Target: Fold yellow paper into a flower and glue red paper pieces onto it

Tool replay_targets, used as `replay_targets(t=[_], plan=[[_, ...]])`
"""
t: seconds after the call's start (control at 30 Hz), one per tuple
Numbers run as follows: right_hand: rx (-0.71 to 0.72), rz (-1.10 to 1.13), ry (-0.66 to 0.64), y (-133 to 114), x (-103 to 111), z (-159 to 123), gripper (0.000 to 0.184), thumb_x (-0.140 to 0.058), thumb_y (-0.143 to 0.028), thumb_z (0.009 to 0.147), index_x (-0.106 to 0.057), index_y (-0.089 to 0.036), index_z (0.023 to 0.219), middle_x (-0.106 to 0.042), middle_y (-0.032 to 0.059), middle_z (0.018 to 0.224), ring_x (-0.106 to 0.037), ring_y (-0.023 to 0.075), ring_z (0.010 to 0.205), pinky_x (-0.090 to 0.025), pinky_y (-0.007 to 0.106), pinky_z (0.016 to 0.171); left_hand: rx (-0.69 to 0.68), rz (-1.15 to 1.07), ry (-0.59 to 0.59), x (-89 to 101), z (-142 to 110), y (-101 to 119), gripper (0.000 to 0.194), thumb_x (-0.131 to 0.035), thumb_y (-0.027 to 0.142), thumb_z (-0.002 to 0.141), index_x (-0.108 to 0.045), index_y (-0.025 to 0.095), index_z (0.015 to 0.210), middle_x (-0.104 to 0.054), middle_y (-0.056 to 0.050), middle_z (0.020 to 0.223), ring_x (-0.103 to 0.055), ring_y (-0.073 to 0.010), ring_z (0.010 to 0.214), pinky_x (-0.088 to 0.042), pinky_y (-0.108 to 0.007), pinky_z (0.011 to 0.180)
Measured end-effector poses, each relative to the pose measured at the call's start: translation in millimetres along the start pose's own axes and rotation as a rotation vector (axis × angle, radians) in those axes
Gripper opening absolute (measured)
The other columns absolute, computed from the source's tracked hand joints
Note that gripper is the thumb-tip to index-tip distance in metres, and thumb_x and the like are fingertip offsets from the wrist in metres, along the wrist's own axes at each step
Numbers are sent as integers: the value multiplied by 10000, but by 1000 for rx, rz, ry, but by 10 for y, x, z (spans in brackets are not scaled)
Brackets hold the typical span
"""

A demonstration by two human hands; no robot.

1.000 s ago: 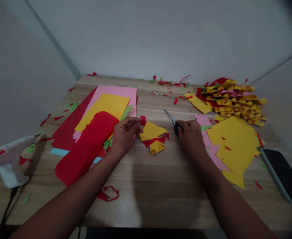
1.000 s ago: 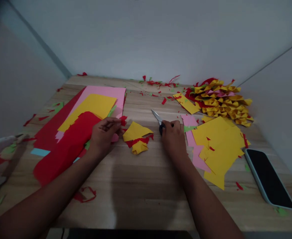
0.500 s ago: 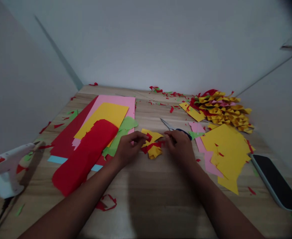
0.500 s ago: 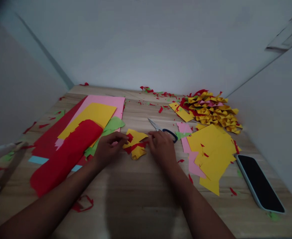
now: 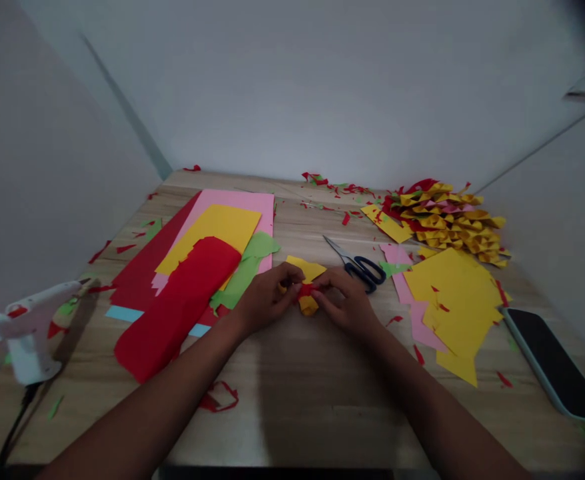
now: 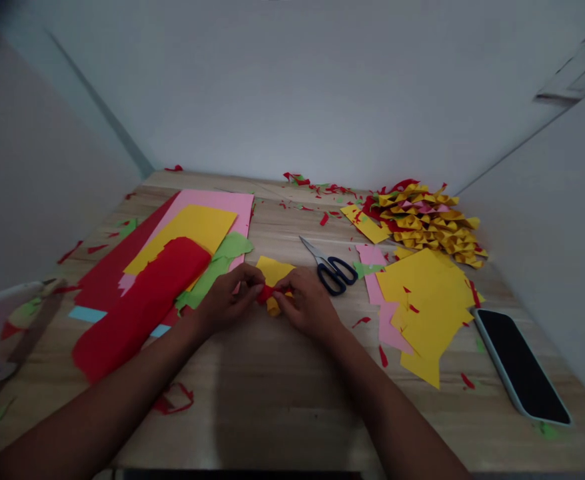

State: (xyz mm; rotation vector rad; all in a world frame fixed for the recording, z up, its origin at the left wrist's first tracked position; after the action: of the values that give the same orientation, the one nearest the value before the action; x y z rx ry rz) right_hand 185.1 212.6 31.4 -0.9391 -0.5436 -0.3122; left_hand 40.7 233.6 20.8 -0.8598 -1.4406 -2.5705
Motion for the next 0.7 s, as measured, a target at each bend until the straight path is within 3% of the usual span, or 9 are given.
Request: replay_targets(t=[0.23, 0.43, 0.6, 0.7], plan=[[22, -162, -117, -50, -78, -12, 53, -647, -235, 879, -694, -210, 876, -608, 103, 1086, -551, 239, 1029, -476, 415, 882, 9, 28, 181, 126, 15, -28, 141, -613, 243, 903, -608, 204, 1038, -697, -27, 920, -639, -117, 768, -508, -236, 729], [55, -158, -217, -90, -180, -13, 128, -614, -263, 915, -672, -207, 816, -650, 75, 932, -558, 223, 920, -476, 397, 841, 67, 53, 318, 258, 28, -70, 104, -658, 278, 888, -622, 209, 957, -680, 2, 845, -595, -114, 723, -483, -238, 720], [55, -191, -175, -96, -176, -2, 112, -590, -206, 902, -702, -214, 896, -671, 85, 976, -575, 235, 969, -489, 409, 877, 165, 145, 304, 264, 58, -198, 107, -633, 289, 903, -642, 213, 976, -681, 7, 825, -580, -127, 717, -453, -249, 709], [25, -259, -140, -53, -164, -12, 231, -544, -144, 897, -720, -202, 1035, -690, 107, 1100, -566, 257, 1077, -471, 439, 958, 165, 252, 278, 267, 82, -193, 112, -603, 278, 921, -656, 206, 987, -707, -20, 878, -584, -143, 732, -438, -271, 716]])
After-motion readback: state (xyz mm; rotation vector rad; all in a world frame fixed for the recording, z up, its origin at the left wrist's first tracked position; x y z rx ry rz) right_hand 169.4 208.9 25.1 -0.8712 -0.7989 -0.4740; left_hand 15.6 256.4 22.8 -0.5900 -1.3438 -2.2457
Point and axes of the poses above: each hand's wrist, its own z-axis towards the middle knuckle, its own x-axis out of the back of the hand, y = z × x, the point moved 9 cm from there along z, towards the middle knuckle
